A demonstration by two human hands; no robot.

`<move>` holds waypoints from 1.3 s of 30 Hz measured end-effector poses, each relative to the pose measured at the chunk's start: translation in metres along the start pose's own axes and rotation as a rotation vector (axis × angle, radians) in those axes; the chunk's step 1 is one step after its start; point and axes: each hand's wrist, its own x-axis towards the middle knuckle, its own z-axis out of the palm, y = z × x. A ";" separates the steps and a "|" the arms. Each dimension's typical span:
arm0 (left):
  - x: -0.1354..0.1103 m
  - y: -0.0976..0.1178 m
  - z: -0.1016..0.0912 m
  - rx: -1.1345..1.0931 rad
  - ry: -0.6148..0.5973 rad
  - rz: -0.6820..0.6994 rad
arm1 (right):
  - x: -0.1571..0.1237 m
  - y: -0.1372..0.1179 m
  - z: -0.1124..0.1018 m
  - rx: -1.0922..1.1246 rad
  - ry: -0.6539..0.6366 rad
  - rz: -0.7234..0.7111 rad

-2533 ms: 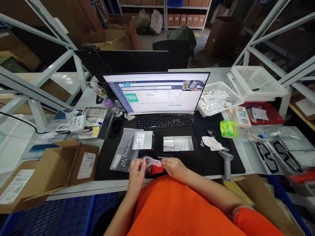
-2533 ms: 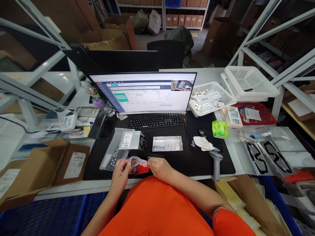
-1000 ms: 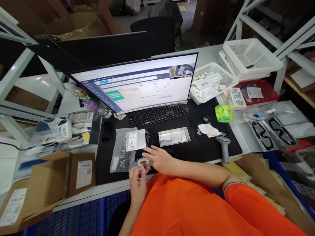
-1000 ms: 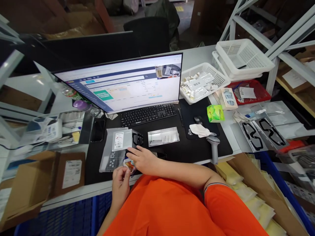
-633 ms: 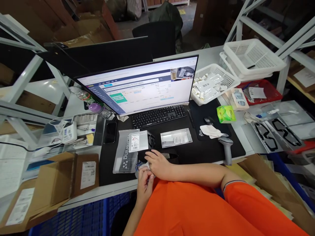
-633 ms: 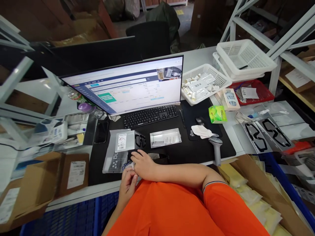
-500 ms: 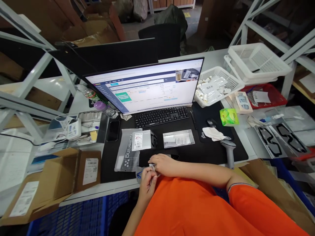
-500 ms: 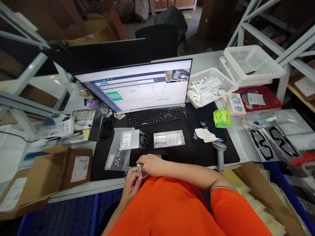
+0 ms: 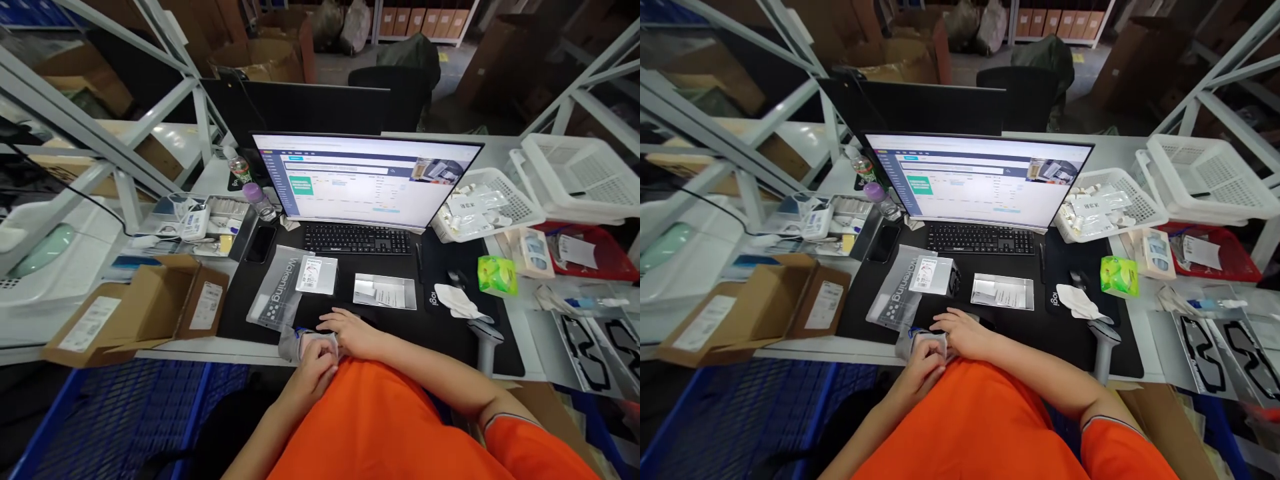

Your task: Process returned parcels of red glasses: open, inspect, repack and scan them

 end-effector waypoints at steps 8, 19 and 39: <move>-0.021 -0.066 0.002 0.102 0.644 -0.509 | 0.003 -0.002 0.002 -0.015 -0.018 -0.008; 0.011 -0.036 -0.010 0.082 0.335 -0.146 | 0.007 -0.018 -0.007 -0.053 0.010 -0.003; 0.001 -0.011 0.006 -0.129 0.356 -0.430 | -0.060 -0.024 0.005 0.743 0.487 0.218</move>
